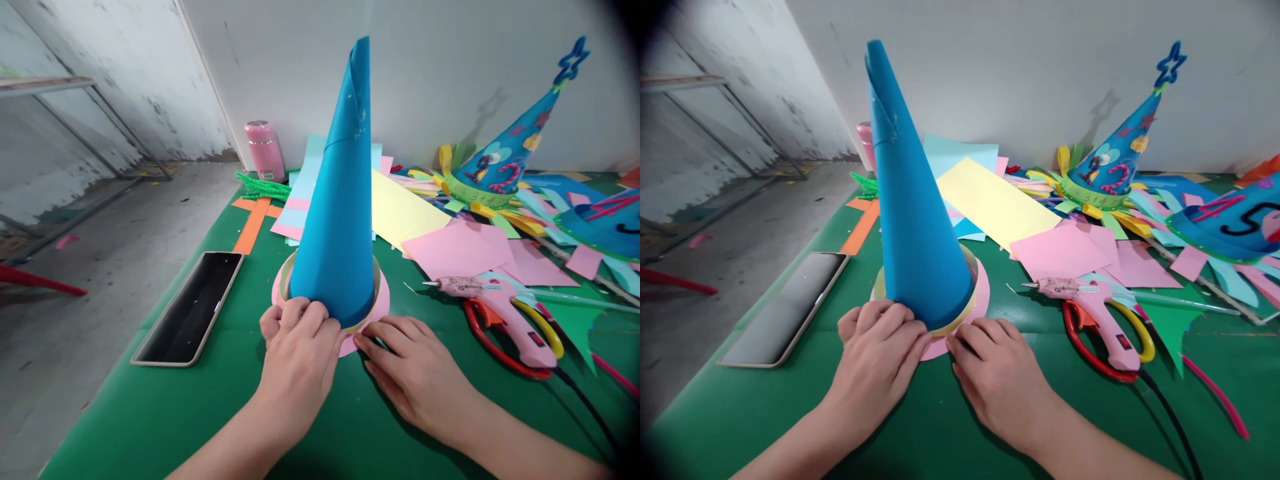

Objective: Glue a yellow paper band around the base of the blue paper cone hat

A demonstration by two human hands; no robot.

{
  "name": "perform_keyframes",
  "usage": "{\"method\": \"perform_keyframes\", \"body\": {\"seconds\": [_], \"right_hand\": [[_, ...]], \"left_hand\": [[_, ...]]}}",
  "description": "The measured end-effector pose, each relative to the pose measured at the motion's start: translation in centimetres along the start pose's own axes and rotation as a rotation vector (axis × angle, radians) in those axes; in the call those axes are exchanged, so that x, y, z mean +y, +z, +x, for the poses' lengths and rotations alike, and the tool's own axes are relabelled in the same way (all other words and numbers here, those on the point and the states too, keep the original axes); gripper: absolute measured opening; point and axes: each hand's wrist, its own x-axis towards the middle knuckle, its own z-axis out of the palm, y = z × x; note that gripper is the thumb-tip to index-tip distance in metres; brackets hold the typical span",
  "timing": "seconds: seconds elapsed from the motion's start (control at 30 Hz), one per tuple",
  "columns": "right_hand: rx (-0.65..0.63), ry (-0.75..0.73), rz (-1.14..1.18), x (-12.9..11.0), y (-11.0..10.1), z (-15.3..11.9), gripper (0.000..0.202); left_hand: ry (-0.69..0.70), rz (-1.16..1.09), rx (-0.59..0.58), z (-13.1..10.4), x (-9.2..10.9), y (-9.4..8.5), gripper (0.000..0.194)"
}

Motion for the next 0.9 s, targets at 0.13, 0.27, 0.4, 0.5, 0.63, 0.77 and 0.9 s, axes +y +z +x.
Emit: {"method": "perform_keyframes", "body": {"seconds": [0.13,0.27,0.4,0.5,0.63,0.77,0.9], "right_hand": [[-0.012,0.014,0.003,0.0,0.0,0.0,0.028],[-0.032,0.039,-0.011,-0.1,-0.1,-0.1,0.03],[-0.047,0.067,0.013,-0.3,-0.2,-0.4,0.034],[-0.042,0.065,0.035,-0.4,-0.3,-0.6,0.037],[-0.034,0.064,0.058,-0.3,-0.3,-0.8,0.036],[-0.036,0.077,0.087,-0.3,-0.3,-0.8,0.033],[-0.041,0.091,0.095,-0.3,-0.2,-0.8,0.033]], "left_hand": [[0.004,0.007,-0.015,0.0,0.0,0.1,0.022],[0.011,0.015,-0.01,-0.1,0.1,0.0,0.022],[0.021,0.018,0.006,-0.1,0.1,-0.1,0.021],[0.042,0.027,0.06,-0.1,-0.2,-0.3,0.017],[0.053,0.032,0.18,-0.6,-0.6,-0.4,0.012],[0.156,0.006,0.256,-1.9,-0.4,0.2,0.02],[0.261,0.052,0.057,-3.1,0.2,1.3,0.026]]}}
